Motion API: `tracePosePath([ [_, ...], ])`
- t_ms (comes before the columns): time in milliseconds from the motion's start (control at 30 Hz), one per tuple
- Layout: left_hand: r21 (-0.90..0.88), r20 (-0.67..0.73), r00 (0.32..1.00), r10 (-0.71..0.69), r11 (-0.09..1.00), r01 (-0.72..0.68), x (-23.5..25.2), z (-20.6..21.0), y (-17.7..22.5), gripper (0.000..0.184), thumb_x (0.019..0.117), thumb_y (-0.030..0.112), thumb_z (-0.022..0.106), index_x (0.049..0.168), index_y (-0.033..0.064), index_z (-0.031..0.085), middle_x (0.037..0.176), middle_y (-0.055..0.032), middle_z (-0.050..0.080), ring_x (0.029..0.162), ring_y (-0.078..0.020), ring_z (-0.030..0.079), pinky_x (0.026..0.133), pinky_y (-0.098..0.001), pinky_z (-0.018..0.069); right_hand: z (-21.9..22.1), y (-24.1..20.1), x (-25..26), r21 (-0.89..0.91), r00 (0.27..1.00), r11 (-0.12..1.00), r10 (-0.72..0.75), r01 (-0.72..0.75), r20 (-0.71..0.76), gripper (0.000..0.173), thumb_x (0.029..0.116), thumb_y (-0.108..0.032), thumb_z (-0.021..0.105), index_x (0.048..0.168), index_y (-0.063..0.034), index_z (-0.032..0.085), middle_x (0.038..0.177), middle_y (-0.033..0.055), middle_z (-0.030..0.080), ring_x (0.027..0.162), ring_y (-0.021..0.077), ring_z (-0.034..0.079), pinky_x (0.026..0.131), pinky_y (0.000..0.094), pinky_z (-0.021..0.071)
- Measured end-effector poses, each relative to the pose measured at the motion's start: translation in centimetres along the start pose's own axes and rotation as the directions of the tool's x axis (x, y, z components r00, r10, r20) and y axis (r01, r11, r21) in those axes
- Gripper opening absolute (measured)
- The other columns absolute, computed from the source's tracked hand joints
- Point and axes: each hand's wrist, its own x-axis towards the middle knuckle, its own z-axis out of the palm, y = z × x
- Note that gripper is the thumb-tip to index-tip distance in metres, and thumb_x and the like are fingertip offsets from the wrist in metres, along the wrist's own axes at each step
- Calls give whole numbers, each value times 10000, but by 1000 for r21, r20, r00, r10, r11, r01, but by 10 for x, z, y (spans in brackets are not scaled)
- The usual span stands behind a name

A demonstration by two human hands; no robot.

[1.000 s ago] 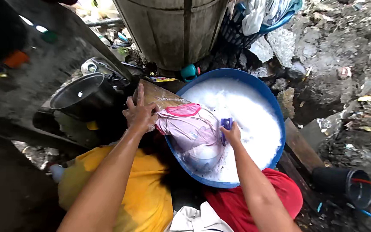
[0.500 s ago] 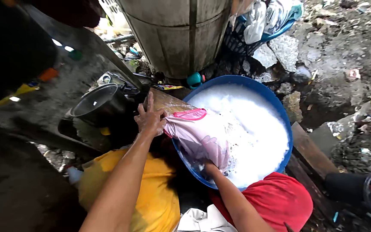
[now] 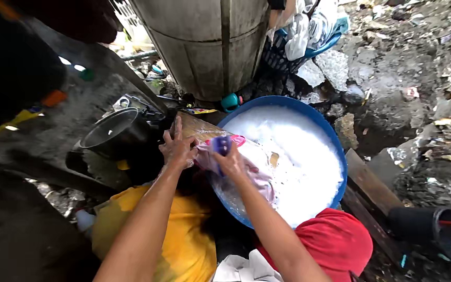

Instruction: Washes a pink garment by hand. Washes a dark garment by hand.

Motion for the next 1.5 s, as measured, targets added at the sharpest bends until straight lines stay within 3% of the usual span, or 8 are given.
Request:
tracePosePath([
  [133,-9,15,1000,12,1000,-12,-2,-2,-2,234,952,179,725,1186,177,724,1730,-139,26,1502,-556,120,982,-775,305,19,16,-6,-401,984,904,-174,149,-28,704,947,-357,735,1467,33,467,1375,305,569,1234,444,606,1004,589,522],
  [333,12,-6,1000,20,1000,-20,1,3,-4,189,973,249,707,1151,191,732,1736,-100,-36,1506,-555,104,964,-773,307,-102,123,20,-150,799,878,328,-456,-504,780,927,-310,755,1508,56,384,1443,347,498,1348,488,501,1098,625,419],
  [533,27,27,1000,5,1000,-6,0,-1,-2,226,957,171,717,1180,200,728,1736,-84,-68,1500,-566,100,967,-782,309,41,5,-5,-308,985,950,-103,56,-138,683,908,-318,774,1428,43,515,1323,294,609,1228,430,613,1009,566,524],
  [667,28,-2,999,37,999,-37,3,1,-6,178,981,246,706,1147,188,732,1737,-97,-51,1502,-564,106,966,-791,303,-21,68,-11,-347,981,936,-4,-65,-195,679,955,-362,721,1472,9,485,1386,309,570,1258,471,585,1016,627,496],
  [833,41,-17,999,50,998,-49,-9,-2,37,311,915,153,746,1210,60,715,1693,-276,81,1508,-611,1,1086,-848,125,-139,151,-6,-164,818,838,435,-521,-376,794,929,-322,764,1512,47,372,1415,350,526,1323,491,530,1084,639,433],
  [1000,43,75,967,245,968,-249,-4,60,117,441,950,230,695,1333,20,643,1439,-259,548,1413,-497,391,1139,-716,244,-148,126,-11,593,735,741,585,-314,-342,653,984,-287,705,1504,-40,397,1336,245,573,1111,336,616,912,514,533],
  [1300,56,48,960,276,959,-278,15,97,148,310,1020,35,504,1279,-100,607,1313,-309,605,1301,-473,531,1111,-620,369,-186,134,-66,791,604,500,767,-353,-216,319,1025,-310,619,1209,-60,543,878,58,551,662,131,534,595,298,491],
  [1500,-364,634,751,184,928,79,-25,91,132,684,1105,502,342,1381,-92,539,1367,-320,569,1283,-423,555,1089,-602,408,-173,120,-67,754,697,568,685,-330,-211,368,1021,-296,632,1252,-15,572,949,115,652,728,165,624,643,334,539],
])
